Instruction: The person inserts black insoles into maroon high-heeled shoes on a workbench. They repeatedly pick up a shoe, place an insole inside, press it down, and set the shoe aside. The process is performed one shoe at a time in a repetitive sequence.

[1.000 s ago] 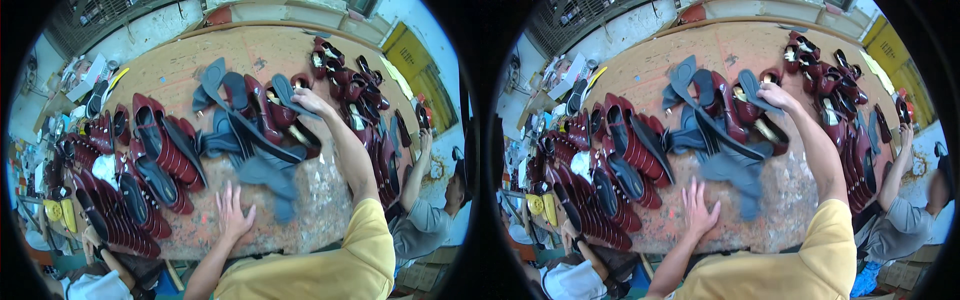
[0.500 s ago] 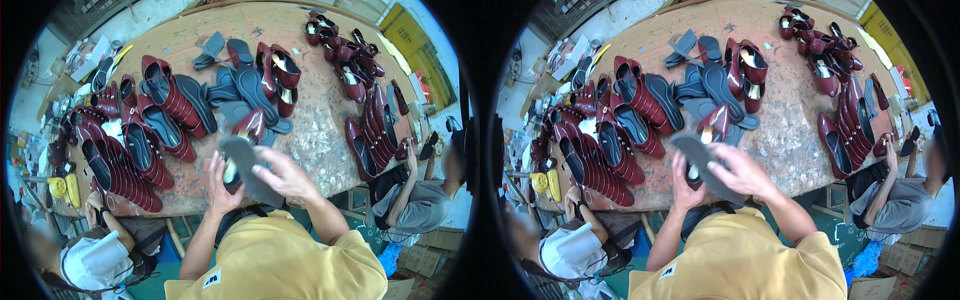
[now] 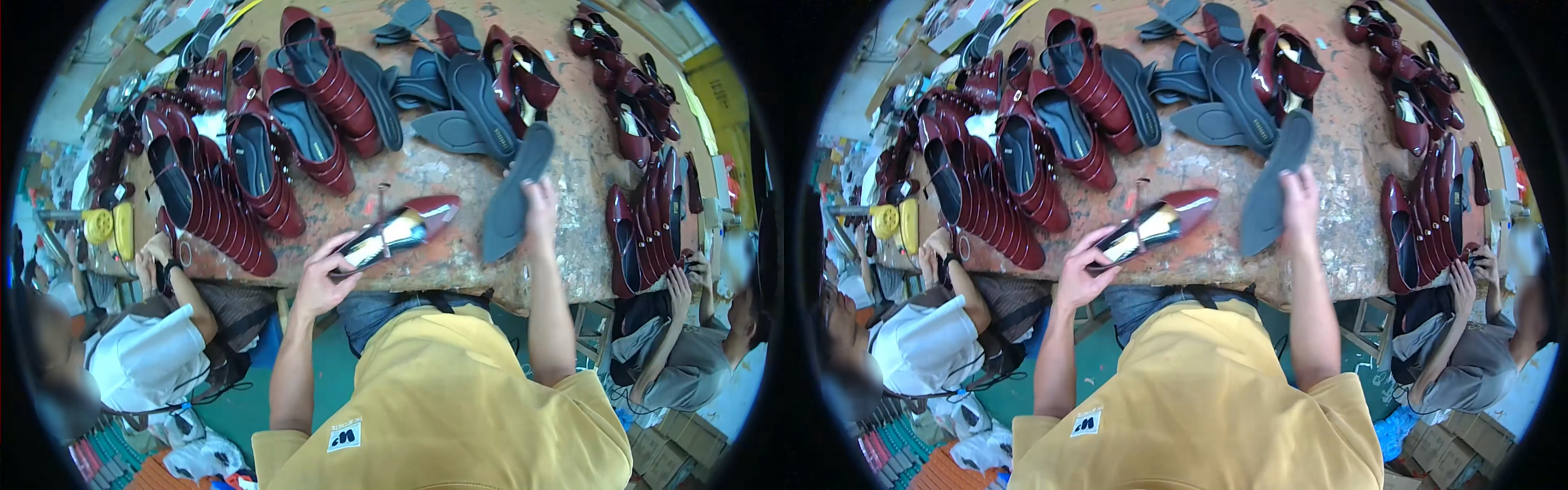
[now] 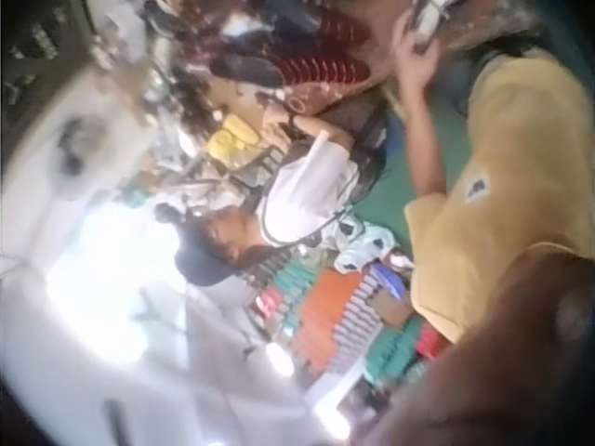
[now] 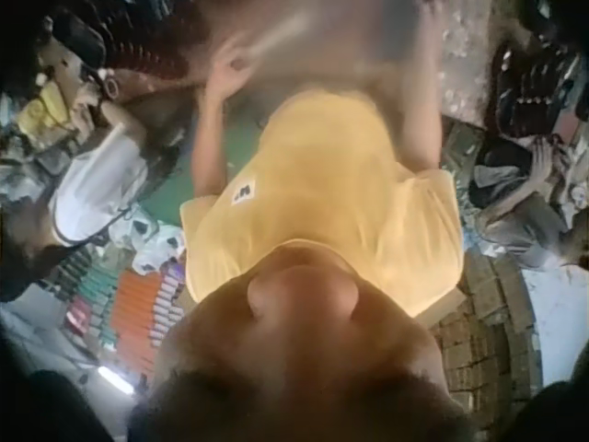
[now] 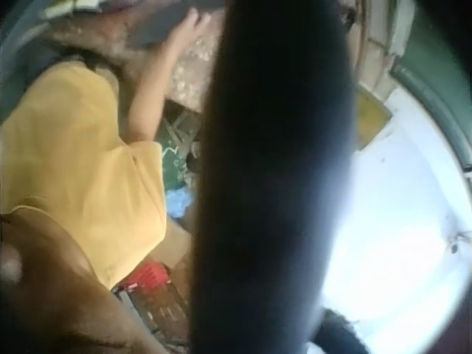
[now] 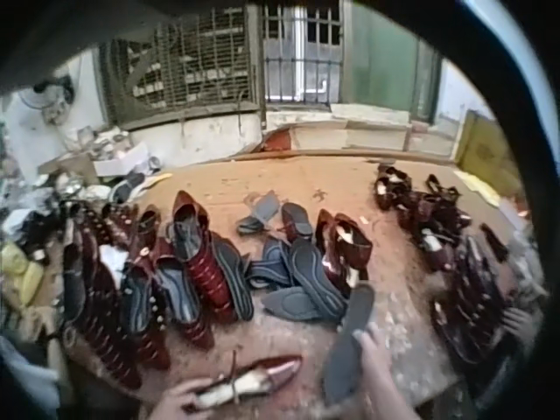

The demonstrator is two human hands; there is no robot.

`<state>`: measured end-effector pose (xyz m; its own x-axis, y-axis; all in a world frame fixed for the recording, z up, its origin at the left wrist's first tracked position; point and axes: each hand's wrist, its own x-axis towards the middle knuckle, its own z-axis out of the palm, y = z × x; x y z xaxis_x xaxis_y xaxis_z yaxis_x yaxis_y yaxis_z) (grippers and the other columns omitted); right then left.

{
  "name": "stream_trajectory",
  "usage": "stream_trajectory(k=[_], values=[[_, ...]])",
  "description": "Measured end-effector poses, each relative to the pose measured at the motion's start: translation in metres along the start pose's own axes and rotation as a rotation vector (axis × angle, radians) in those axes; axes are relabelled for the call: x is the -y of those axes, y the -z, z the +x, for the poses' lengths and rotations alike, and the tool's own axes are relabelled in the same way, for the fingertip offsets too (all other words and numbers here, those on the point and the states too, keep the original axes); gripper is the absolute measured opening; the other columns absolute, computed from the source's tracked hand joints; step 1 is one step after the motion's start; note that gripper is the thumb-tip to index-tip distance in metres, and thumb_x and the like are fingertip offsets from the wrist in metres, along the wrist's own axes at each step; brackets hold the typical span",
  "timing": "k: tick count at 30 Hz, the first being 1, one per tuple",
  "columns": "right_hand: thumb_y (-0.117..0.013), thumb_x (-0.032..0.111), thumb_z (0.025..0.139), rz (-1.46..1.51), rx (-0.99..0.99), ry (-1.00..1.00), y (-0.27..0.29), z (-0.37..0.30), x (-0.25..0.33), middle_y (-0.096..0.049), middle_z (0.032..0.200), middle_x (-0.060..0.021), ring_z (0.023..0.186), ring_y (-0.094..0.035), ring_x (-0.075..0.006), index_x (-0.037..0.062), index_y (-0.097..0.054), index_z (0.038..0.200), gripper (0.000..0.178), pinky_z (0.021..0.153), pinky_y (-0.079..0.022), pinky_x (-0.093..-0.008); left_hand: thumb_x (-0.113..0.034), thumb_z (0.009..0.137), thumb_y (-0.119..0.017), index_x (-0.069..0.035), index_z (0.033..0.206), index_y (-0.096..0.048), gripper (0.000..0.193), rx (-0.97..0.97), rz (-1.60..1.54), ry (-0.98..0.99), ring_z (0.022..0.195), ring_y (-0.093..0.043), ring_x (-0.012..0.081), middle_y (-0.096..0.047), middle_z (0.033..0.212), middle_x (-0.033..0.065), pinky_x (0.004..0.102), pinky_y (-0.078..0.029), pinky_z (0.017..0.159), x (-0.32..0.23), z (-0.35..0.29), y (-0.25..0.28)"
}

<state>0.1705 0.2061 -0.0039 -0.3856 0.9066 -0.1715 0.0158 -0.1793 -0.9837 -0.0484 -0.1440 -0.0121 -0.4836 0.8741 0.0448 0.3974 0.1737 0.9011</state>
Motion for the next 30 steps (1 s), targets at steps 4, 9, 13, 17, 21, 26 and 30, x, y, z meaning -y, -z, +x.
stream_trajectory(k=[4, 9, 13, 17, 21, 26, 30], values=[[-0.06, 0.01, 0.096, 0.313, 0.271, -0.047, 0.031, 0.01, 0.029, -0.065, 0.145, -0.0242, 0.132, -0.067, -0.0324, -0.0055, -0.058, 0.142, 0.049, 0.11, -0.059, -0.0533, -0.016, 0.079, -0.089, -0.007, 0.11, -0.079, 0.033, 0.143, 0.484, -0.17, 0.159, -0.038, 0.0428, -0.048, 0.168, 0.0168, 0.0623, -0.023, 0.132, -0.026, 0.025, -0.016], [-0.069, 0.01, 0.093, 0.31, 0.579, -0.121, 0.015, -0.003, 0.044, -0.064, 0.116, -0.0088, 0.104, -0.067, -0.0204, 0.0047, -0.06, 0.13, 0.039, 0.1, -0.06, -0.0415, -0.03, 0.082, -0.089, -0.018, 0.132, -0.079, 0.053, 0.213, 0.65, -0.225, 0.166, -0.024, 0.0426, -0.033, 0.178, 0.0125, 0.0784, -0.008, 0.129, -0.064, 0.027, -0.06], [-0.087, 0.01, 0.087, -0.055, 0.767, -0.121, -0.006, -0.009, 0.046, -0.062, 0.113, -0.0033, 0.106, -0.062, -0.012, 0.0097, -0.058, 0.118, 0.043, 0.094, -0.052, -0.0328, -0.017, 0.084, -0.083, -0.016, 0.12, -0.083, 0.036, 0.128, 0.659, -0.302, 0.16, -0.036, 0.0444, -0.049, 0.168, 0.0151, 0.0762, -0.015, 0.128, -0.057, 0.001, -0.049], [-0.085, 0.019, 0.086, -0.787, 1.07, 0.378, -0.053, -0.028, 0.035, -0.076, 0.119, -0.0112, 0.114, -0.073, -0.0336, 0.0058, -0.072, 0.115, 0.034, 0.099, -0.057, -0.0433, -0.007, 0.085, -0.08, -0.01, 0.111, -0.084, 0.027, -0.181, 0.48, -0.246, 0.141, -0.058, 0.0436, -0.065, 0.146, 0.0183, 0.0617, -0.041, 0.121, -0.044, -0.016, -0.039], [-0.079, 0.019, 0.088, -0.934, 1.079, 0.558, -0.087, -0.043, 0.007, -0.078, 0.119, -0.0097, 0.113, -0.074, -0.0364, 0.0119, -0.081, 0.119, 0.032, 0.095, -0.059, -0.0493, -0.008, 0.082, -0.093, -0.001, 0.123, -0.077, 0.045, -0.291, 0.404, 0.063, 0.107, -0.069, 0.0254, -0.063, 0.124, 0.014, 0.0366, -0.062, 0.087, -0.045, 0.007, -0.03], [-0.078, 0.02, 0.089, -0.904, 1.045, 0.685, -0.102, -0.049, -0.016, -0.079, 0.123, -0.0096, 0.109, -0.076, -0.0358, 0.0175, -0.083, 0.123, 0.034, 0.09, -0.06, -0.0503, -0.005, 0.08, -0.095, -0.002, 0.131, -0.076, 0.055, -0.203, 0.319, 0.19, 0.098, -0.066, 0.015, -0.054, 0.12, 0.0082, 0.0283, -0.067, 0.075, -0.043, 0.014, -0.023], [-0.077, 0.019, 0.089, -0.897, 1.06, 0.651, -0.096, -0.044, 0.001, -0.079, 0.12, -0.0098, 0.108, -0.076, -0.0355, 0.0174, -0.084, 0.122, 0.033, 0.09, -0.06, -0.0505, -0.006, 0.078, -0.096, -0.003, 0.134, -0.075, 0.06, -0.181, 0.326, 0.218, 0.097, -0.066, 0.0148, -0.051, 0.115, 0.0064, 0.0288, -0.069, 0.079, -0.048, 0.015, -0.019]])
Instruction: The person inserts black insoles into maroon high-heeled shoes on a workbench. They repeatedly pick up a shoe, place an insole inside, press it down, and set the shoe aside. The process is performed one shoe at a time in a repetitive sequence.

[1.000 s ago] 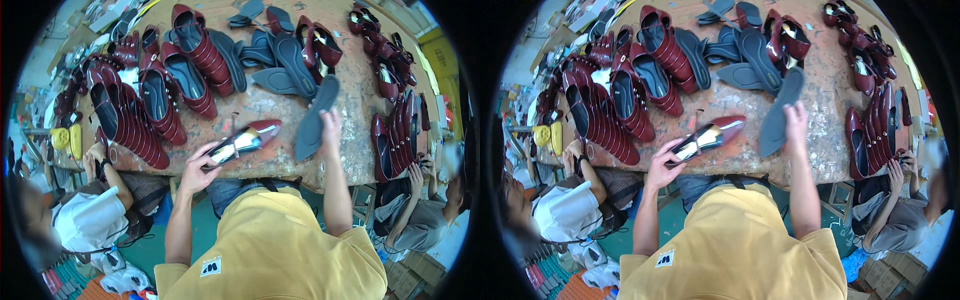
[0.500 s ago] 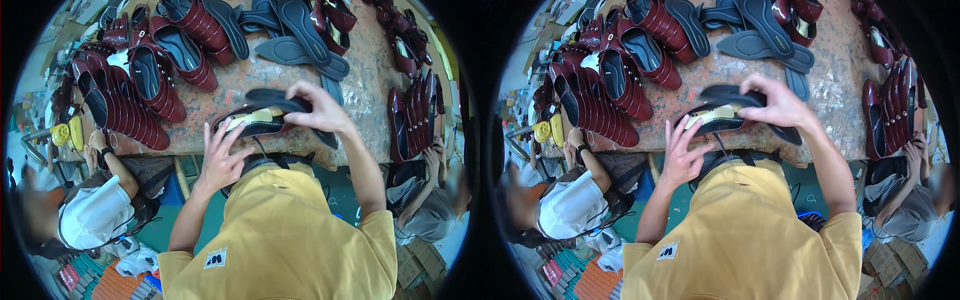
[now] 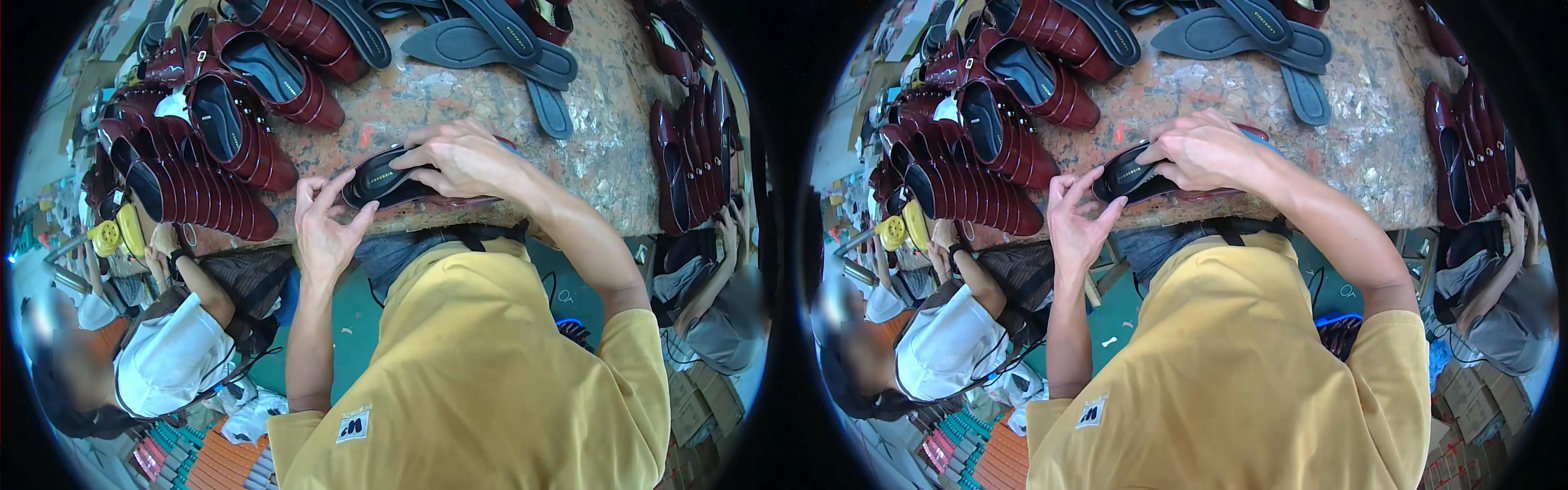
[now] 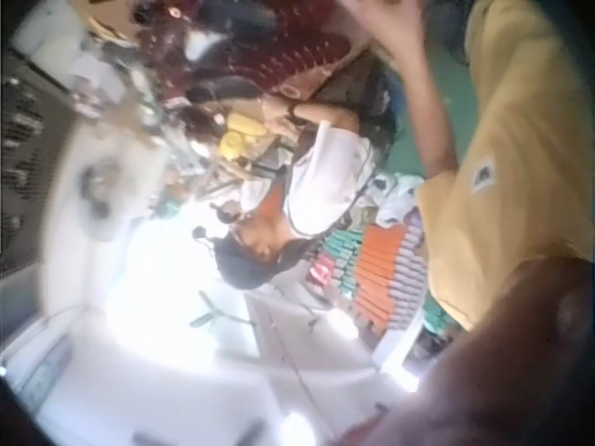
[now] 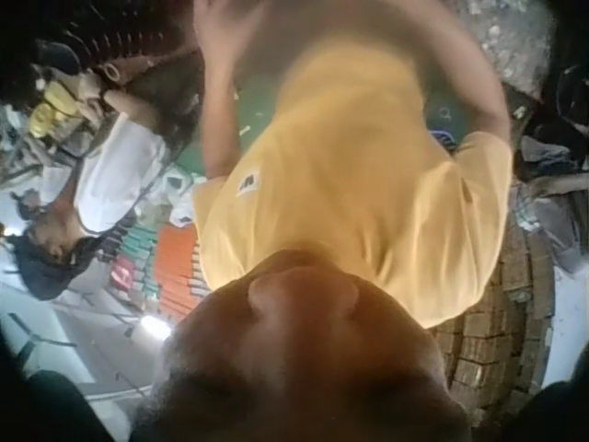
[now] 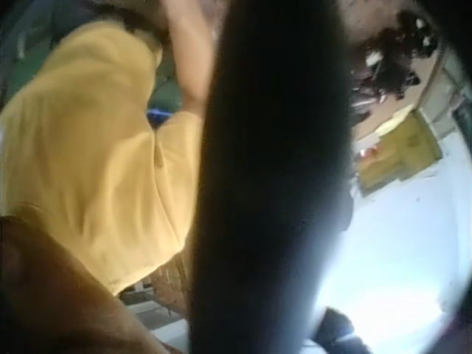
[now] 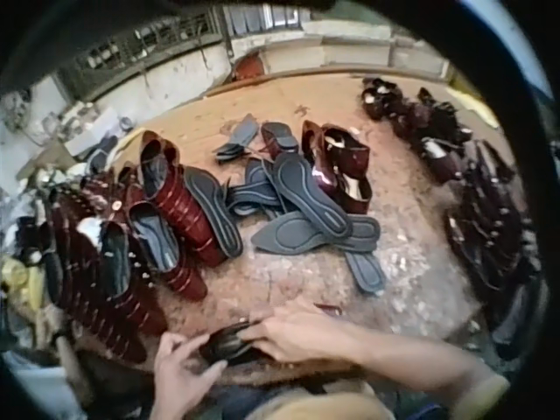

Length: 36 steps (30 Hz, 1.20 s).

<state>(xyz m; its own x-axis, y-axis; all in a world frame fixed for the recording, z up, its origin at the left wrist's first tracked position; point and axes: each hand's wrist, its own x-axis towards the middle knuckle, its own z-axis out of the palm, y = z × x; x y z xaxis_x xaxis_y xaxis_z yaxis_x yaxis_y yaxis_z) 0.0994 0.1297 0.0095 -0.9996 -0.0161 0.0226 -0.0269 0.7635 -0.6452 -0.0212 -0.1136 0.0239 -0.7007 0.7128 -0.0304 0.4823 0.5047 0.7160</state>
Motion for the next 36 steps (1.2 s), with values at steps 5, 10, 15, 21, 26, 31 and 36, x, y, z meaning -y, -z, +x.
stream_trajectory(k=[5, 10, 15, 21, 26, 31, 36], values=[[-0.077, 0.018, 0.09, -0.021, 0.03, 0.044, -0.009, 0.004, 0.0, -0.077, 0.119, -0.0103, 0.108, -0.076, -0.0342, 0.0177, -0.083, 0.125, 0.036, 0.087, -0.06, -0.0502, -0.006, 0.077, -0.096, -0.004, 0.135, -0.075, 0.062, 0.028, 0.012, 0.005, 0.097, -0.065, 0.0144, -0.05, 0.112, 0.0057, 0.0296, -0.07, 0.08, 0.0, 0.003, 0.0], [-0.076, 0.016, 0.087, -0.13, 0.098, 0.062, -0.021, 0.013, 0.005, -0.073, 0.113, -0.0107, 0.103, -0.076, -0.0319, 0.0164, -0.082, 0.124, 0.038, 0.08, -0.061, -0.0478, -0.005, 0.077, -0.096, -0.003, 0.136, -0.075, 0.062, 0.038, 0.041, -0.015, 0.097, -0.065, 0.0148, -0.051, 0.111, 0.0062, 0.0296, -0.07, 0.08, 0.001, 0.002, 0.001], [-0.075, 0.018, 0.087, -0.274, 0.062, 0.115, -0.027, 0.013, 0.008, -0.069, 0.113, -0.0087, 0.108, -0.074, -0.0289, 0.0179, -0.082, 0.125, 0.039, 0.079, -0.061, -0.0469, -0.015, 0.078, -0.094, -0.002, 0.127, -0.077, 0.053, 0.053, 0.076, -0.2, 0.102, -0.068, 0.0268, -0.063, 0.12, 0.0128, 0.0393, -0.065, 0.083, -0.004, 0.003, 0.008], [-0.081, 0.033, 0.087, -0.416, 0.04, 0.075, -0.021, 0.006, 0.015, -0.069, 0.117, -0.0081, 0.116, -0.07, -0.0276, 0.026, -0.079, 0.132, 0.045, 0.099, -0.053, -0.0496, -0.025, 0.078, -0.09, 0.001, 0.118, -0.076, 0.05, 0.341, 0.723, -0.418, 0.125, -0.063, 0.037, -0.069, 0.137, 0.0151, 0.0503, -0.058, 0.104, 0.002, 0.012, -0.002], [-0.083, 0.054, 0.086, -0.556, 0.032, -0.285, 0.002, -0.019, 0.016, -0.06, 0.151, -0.0211, 0.137, -0.06, -0.0354, 0.0284, -0.076, 0.137, 0.057, 0.105, -0.046, -0.0578, -0.025, 0.077, -0.088, 0.002, 0.125, -0.075, 0.057, 0.35, 0.654, -0.564, 0.139, -0.054, 0.0358, -0.064, 0.147, 0.0121, 0.0521, -0.045, 0.121, 0.019, 0.015, 0.006], [-0.088, 0.043, 0.085, -0.587, -0.04, -0.205, -0.002, -0.019, 0.016, -0.064, 0.146, -0.0217, 0.133, -0.064, -0.0344, 0.0235, -0.072, 0.141, 0.062, 0.102, -0.052, -0.0513, -0.031, 0.082, -0.086, -0.01, 0.147, -0.067, 0.071, 0.469, 0.597, -0.747, 0.153, -0.04, 0.0377, -0.053, 0.165, 0.0046, 0.059, -0.033, 0.13, -0.004, 0.04, -0.02], [-0.087, 0.016, 0.09, 0.502, -0.454, -0.763, 0.014, -0.062, 0.021, -0.079, 0.117, -0.0205, 0.084, -0.08, -0.0269, -0.0012, -0.069, 0.136, 0.052, 0.071, -0.062, -0.0364, -0.036, 0.082, -0.082, -0.024, 0.168, -0.045, 0.094, 0.496, 0.775, -0.701, 0.137, -0.05, 0.0324, -0.037, 0.178, -0.0017, 0.0458, -0.048, 0.105, 0.002, 0.037, -0.025]])
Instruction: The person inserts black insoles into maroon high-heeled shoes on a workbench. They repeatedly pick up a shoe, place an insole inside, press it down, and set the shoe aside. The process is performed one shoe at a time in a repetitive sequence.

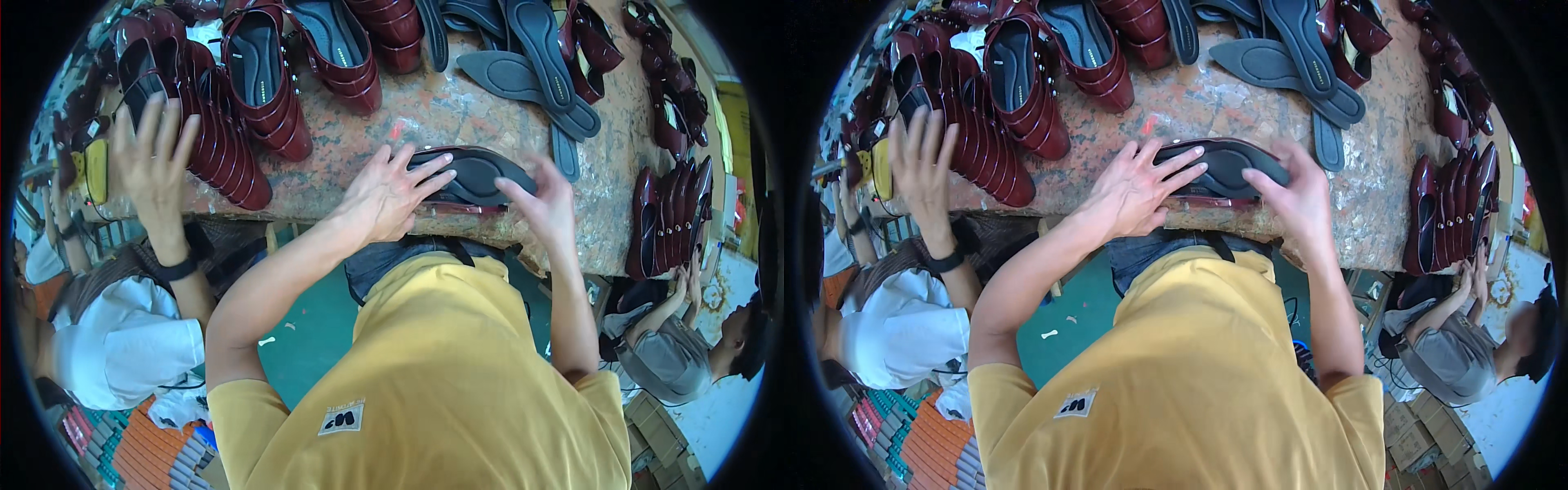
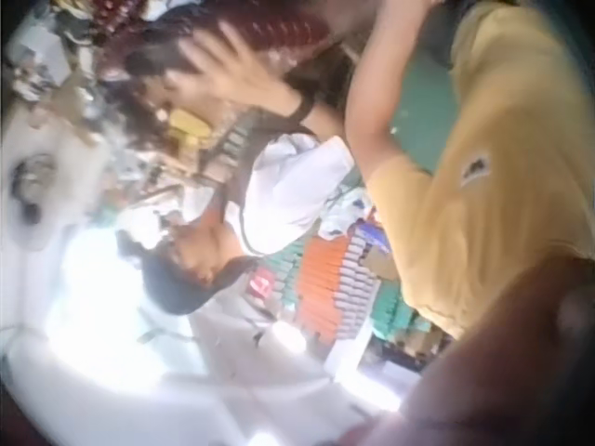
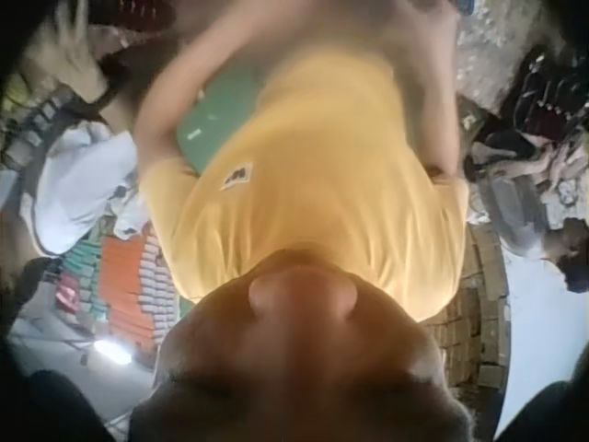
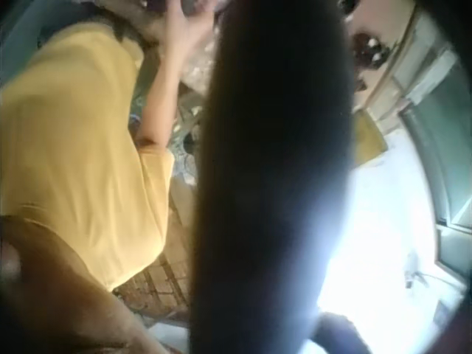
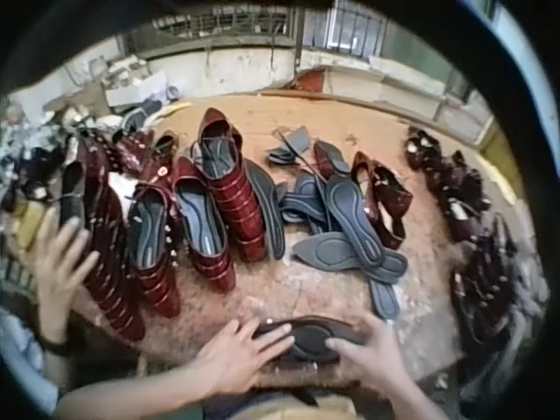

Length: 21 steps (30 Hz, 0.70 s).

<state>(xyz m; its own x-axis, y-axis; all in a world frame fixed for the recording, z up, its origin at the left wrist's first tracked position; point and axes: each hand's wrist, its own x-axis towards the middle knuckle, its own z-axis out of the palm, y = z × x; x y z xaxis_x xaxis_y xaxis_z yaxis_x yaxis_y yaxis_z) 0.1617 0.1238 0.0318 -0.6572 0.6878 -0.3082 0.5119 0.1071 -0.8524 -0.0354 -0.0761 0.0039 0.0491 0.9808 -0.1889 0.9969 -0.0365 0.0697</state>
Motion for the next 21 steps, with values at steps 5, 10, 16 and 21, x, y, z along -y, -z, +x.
stream_trajectory(k=[5, 10, 16, 21], values=[[-0.08, 0.008, 0.084, -0.701, -0.092, 0.734, -0.091, -0.027, -0.001, -0.073, 0.095, -0.0147, 0.074, -0.076, -0.0279, -0.0042, -0.071, 0.117, 0.037, 0.066, -0.062, -0.0417, -0.041, 0.077, -0.082, -0.02, 0.156, -0.058, 0.085, 0.18, -0.005, 0.025, 0.139, -0.048, 0.0374, -0.041, 0.174, -0.0002, 0.0559, -0.043, 0.115, -0.002, 0.01, 0.009], [-0.072, 0.005, 0.083, -0.915, -0.078, 0.466, -0.074, -0.008, -0.007, -0.07, 0.096, -0.0169, 0.075, -0.077, -0.0335, -0.0009, -0.067, 0.1, 0.018, 0.062, -0.063, -0.0449, -0.035, 0.073, -0.087, -0.016, 0.146, -0.069, 0.077, 0.01, -0.134, -0.132, 0.16, -0.033, 0.036, -0.036, 0.177, 0.0067, 0.0627, -0.025, 0.133, 0.014, 0.005, 0.016], [-0.085, 0.02, 0.081, -0.796, 0.152, 0.661, -0.024, 0.003, 0.002, -0.068, 0.124, -0.0194, 0.116, -0.069, -0.0397, 0.0009, -0.068, 0.13, 0.055, 0.1, -0.057, -0.0542, -0.027, 0.078, -0.079, -0.004, 0.157, -0.055, 0.086, 0.059, -0.014, -0.347, 0.167, -0.027, 0.0204, -0.03, 0.181, 0.0026, 0.0636, -0.015, 0.136, 0.033, 0.005, 0.011], [-0.1, 0.03, 0.064, -0.534, 0.152, 0.672, -0.003, 0.032, -0.046, -0.055, 0.158, -0.0222, 0.15, -0.048, -0.0445, 0.0077, -0.042, 0.166, 0.118, 0.127, -0.039, -0.0527, -0.03, 0.075, -0.081, -0.004, 0.154, -0.057, 0.086, 0.259, -0.135, -0.365, 0.163, -0.035, 0.023, -0.04, 0.174, 0.0115, 0.058, -0.014, 0.137, -0.004, 0.074, 0.037]])
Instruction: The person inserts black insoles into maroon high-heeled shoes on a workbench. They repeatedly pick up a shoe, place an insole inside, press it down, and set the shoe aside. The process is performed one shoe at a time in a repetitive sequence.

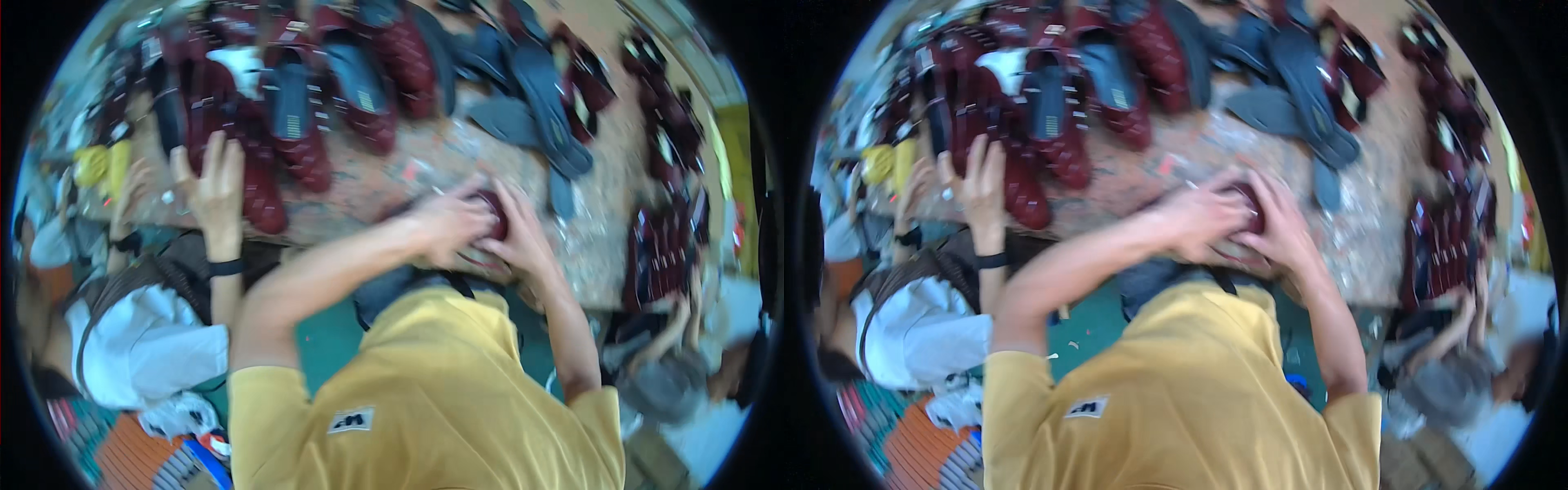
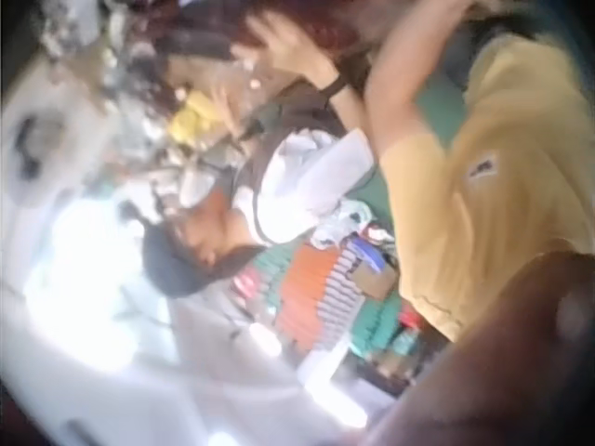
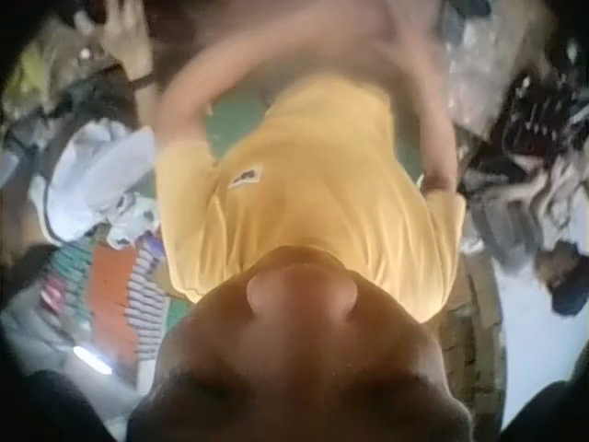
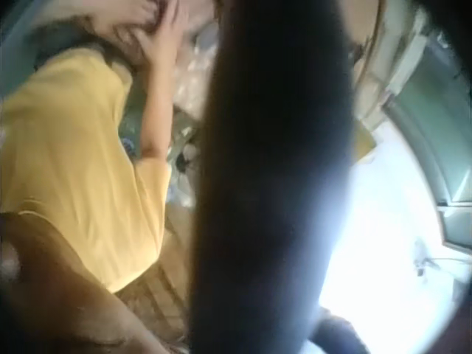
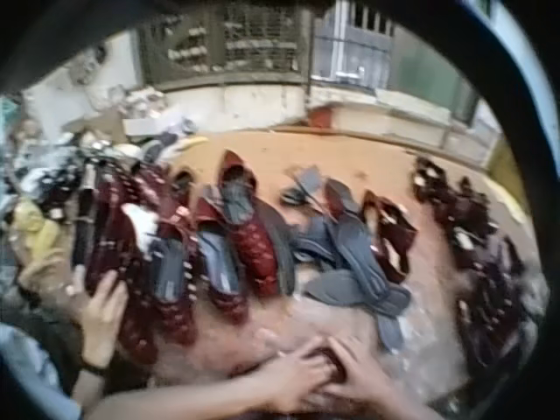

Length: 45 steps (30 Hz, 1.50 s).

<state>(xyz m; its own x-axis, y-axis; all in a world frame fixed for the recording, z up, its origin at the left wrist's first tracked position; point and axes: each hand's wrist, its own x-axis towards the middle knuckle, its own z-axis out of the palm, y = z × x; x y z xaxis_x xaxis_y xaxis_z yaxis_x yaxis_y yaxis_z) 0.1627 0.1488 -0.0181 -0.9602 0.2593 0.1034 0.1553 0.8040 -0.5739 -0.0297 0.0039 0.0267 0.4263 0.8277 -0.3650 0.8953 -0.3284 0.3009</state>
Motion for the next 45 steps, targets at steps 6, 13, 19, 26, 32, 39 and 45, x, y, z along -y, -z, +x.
stream_trajectory(k=[6, 13, 19, 26, 32, 39, 45], values=[[-0.103, 0.027, 0.062, 0.09, 0.008, -0.086, -0.016, -0.018, -0.027, -0.049, 0.166, -0.0227, 0.152, -0.047, -0.0457, 0.0028, -0.035, 0.169, 0.129, 0.129, -0.037, -0.0541, -0.032, 0.058, -0.088, -0.005, 0.134, -0.065, 0.084, -0.586, 0.025, -0.216, 0.14, -0.058, 0.0255, -0.065, 0.138, 0.0112, 0.0546, -0.022, 0.135, 0.027, 0.0, -0.07], [-0.103, 0.027, 0.06, 0.062, 0.056, -0.12, -0.02, -0.016, -0.032, -0.046, 0.17, -0.0187, 0.158, -0.04, -0.0444, 0.0051, -0.033, 0.17, 0.132, 0.131, -0.034, -0.0531, -0.034, 0.062, -0.083, -0.003, 0.143, -0.063, 0.089, -0.408, 0.111, -0.133, 0.145, -0.056, 0.0247, -0.062, 0.15, 0.0114, 0.059, -0.021, 0.134, 0.007, -0.003, -0.048], [-0.093, 0.022, 0.072, -0.043, 0.044, 0.2, 0.011, -0.003, 0.0, -0.066, 0.151, -0.0169, 0.142, -0.057, -0.0397, 0.0061, -0.075, 0.13, 0.063, 0.12, -0.041, -0.057, -0.017, 0.075, -0.091, -0.012, 0.154, -0.054, 0.088, -0.544, -0.641, 0.622, 0.148, -0.053, 0.0383, -0.046, 0.164, 0.0173, 0.0567, -0.046, 0.12, -0.008, -0.094, -0.017], [-0.088, 0.022, 0.074, -0.233, 0.324, 0.109, 0.081, 0.035, 0.009, -0.068, 0.129, -0.0129, 0.121, -0.066, -0.0319, 0.0145, -0.068, 0.134, 0.063, 0.103, -0.05, -0.0515, 0.0, 0.073, -0.089, -0.01, 0.147, -0.059, 0.08, -1.088, -0.59, -0.09, 0.142, -0.054, 0.0428, -0.052, 0.15, 0.0187, 0.0508, -0.047, 0.119, -0.018, -0.028, 0.084], [-0.083, 0.02, 0.078, -0.064, 0.405, 0.256, 0.091, 0.027, 0.0, -0.061, 0.144, -0.0137, 0.136, -0.06, -0.0332, 0.0148, -0.056, 0.149, 0.076, 0.115, -0.047, -0.053, 0.004, 0.069, -0.087, -0.01, 0.143, -0.062, 0.08, -1.023, -0.536, -0.329, 0.14, -0.053, 0.0437, -0.054, 0.145, 0.0203, 0.0506, -0.047, 0.119, -0.045, 0.008, 0.097], [-0.075, 0.027, 0.09, -0.67, 0.856, 0.233, 0.066, 0.006, 0.014, -0.065, 0.14, -0.0081, 0.137, -0.062, -0.03, 0.0125, -0.067, 0.132, 0.045, 0.122, -0.039, -0.0601, -0.009, 0.074, -0.095, -0.011, 0.137, -0.068, 0.068, -1.036, -0.643, -0.014, 0.134, -0.062, 0.0375, -0.065, 0.139, 0.0137, 0.0474, -0.051, 0.113, -0.02, -0.061, 0.052], [-0.074, 0.061, 0.092, -0.41, 0.501, 0.557, 0.028, 0.03, 0.033, -0.046, 0.171, -0.0053, 0.159, -0.038, -0.0355, 0.0189, -0.052, 0.161, 0.084, 0.132, -0.022, -0.0657, 0.001, 0.081, -0.089, -0.008, 0.141, -0.056, 0.069, -0.984, -1.088, 0.458, 0.149, -0.052, 0.0316, -0.056, 0.157, 0.0145, 0.045, -0.038, 0.127, 0.008, -0.105, -0.107]])
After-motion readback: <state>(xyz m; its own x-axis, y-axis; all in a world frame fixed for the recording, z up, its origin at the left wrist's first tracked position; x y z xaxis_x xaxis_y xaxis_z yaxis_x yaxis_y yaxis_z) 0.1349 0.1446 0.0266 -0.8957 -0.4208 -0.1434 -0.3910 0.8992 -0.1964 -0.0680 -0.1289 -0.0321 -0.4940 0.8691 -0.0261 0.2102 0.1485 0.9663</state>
